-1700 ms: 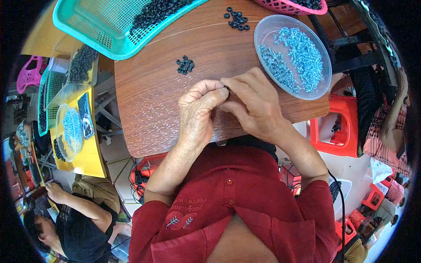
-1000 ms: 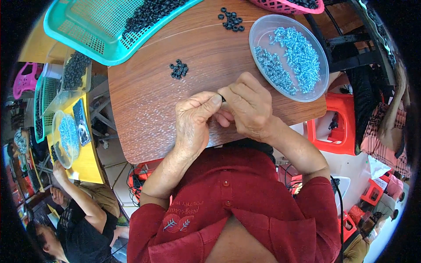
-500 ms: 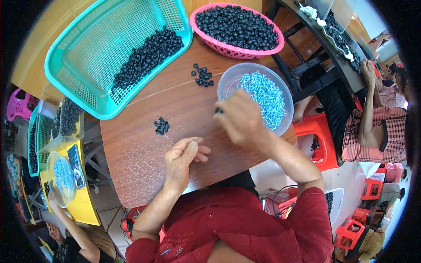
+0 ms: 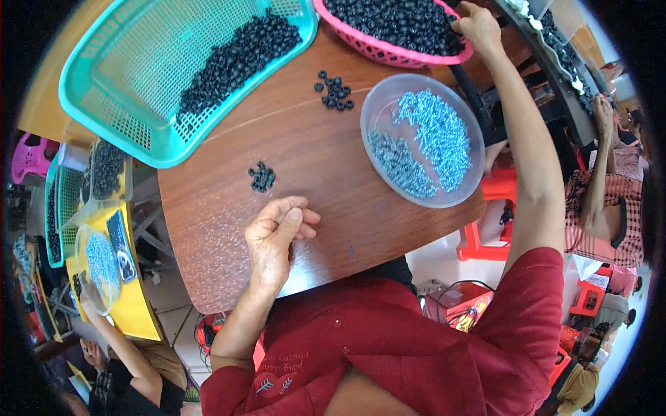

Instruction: The person assembles components by picking small metal pieces from a container, inserting them into black grommets by hand, and placing the assembled pieces on the table.

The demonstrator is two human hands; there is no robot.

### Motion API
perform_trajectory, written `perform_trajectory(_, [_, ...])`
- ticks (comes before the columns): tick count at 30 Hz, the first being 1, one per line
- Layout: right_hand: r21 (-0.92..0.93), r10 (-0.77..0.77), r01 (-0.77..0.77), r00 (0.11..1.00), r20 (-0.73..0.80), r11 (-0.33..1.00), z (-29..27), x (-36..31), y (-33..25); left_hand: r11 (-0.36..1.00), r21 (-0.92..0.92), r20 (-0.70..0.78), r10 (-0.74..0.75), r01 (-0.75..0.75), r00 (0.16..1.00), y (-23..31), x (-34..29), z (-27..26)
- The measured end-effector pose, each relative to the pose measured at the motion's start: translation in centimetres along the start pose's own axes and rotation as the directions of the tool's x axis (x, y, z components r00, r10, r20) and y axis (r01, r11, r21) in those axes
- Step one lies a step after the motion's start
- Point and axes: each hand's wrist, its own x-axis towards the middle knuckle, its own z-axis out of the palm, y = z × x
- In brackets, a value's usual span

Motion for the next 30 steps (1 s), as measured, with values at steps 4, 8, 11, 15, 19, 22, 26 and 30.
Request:
perform_trajectory(4, [0.051, -0.045, 0.051, 0.993, -0.108, 0.997, -0.5, -3.1, -2.4, 0.998, 0.058, -0.013, -0.006, 0.007, 1.000, 0.1, 0.0, -0.1])
perform_trajectory(8, [0.145, -0.166, 0.167, 0.986, -0.023, 0.975, -1.7, -8.4, -3.0, 0.987, 0.131, 0.063, 0.086, -0.093, 0.994, 1.7, 1.1, 1.6])
perform_trajectory(11, [0.285, -0.267, 0.252, 0.964, 0.014, 0.925, -1.9, -12.5, -4.8, 0.753, 0.568, 0.166, 0.290, -0.332, 0.942, 2.6, 5.2, 2.3])
perform_trajectory(15, [0.401, -0.338, 0.293, 0.940, 0.046, 0.868, -3.0, -15.1, -6.1, 0.281, 0.822, 0.258, 0.592, -0.496, 0.763, 2.8, 13.6, 3.4])
perform_trajectory(19, [0.439, -0.352, 0.299, 0.935, 0.042, 0.848, -5.0, -15.8, -6.4, 0.169, 0.908, 0.271, 0.458, -0.382, 0.846, 3.1, 19.4, 3.0])
perform_trajectory(22, [0.460, -0.336, 0.274, 0.940, 0.056, 0.844, -5.6, -16.5, -5.6, 0.047, 0.920, 0.335, 0.419, -0.388, 0.844, 2.6, 21.5, 2.9])
perform_trajectory(26, [0.452, -0.321, 0.267, 0.946, 0.045, 0.851, -5.4, -17.4, -4.3, -0.032, 0.873, 0.453, 0.420, -0.486, 0.786, 2.2, 21.7, 3.4])
perform_trajectory(30, [0.457, -0.283, 0.229, 0.958, 0.053, 0.860, -5.3, -18.1, -3.9, -0.127, 0.849, 0.506, 0.476, -0.512, 0.720, 1.5, 22.3, 2.0])
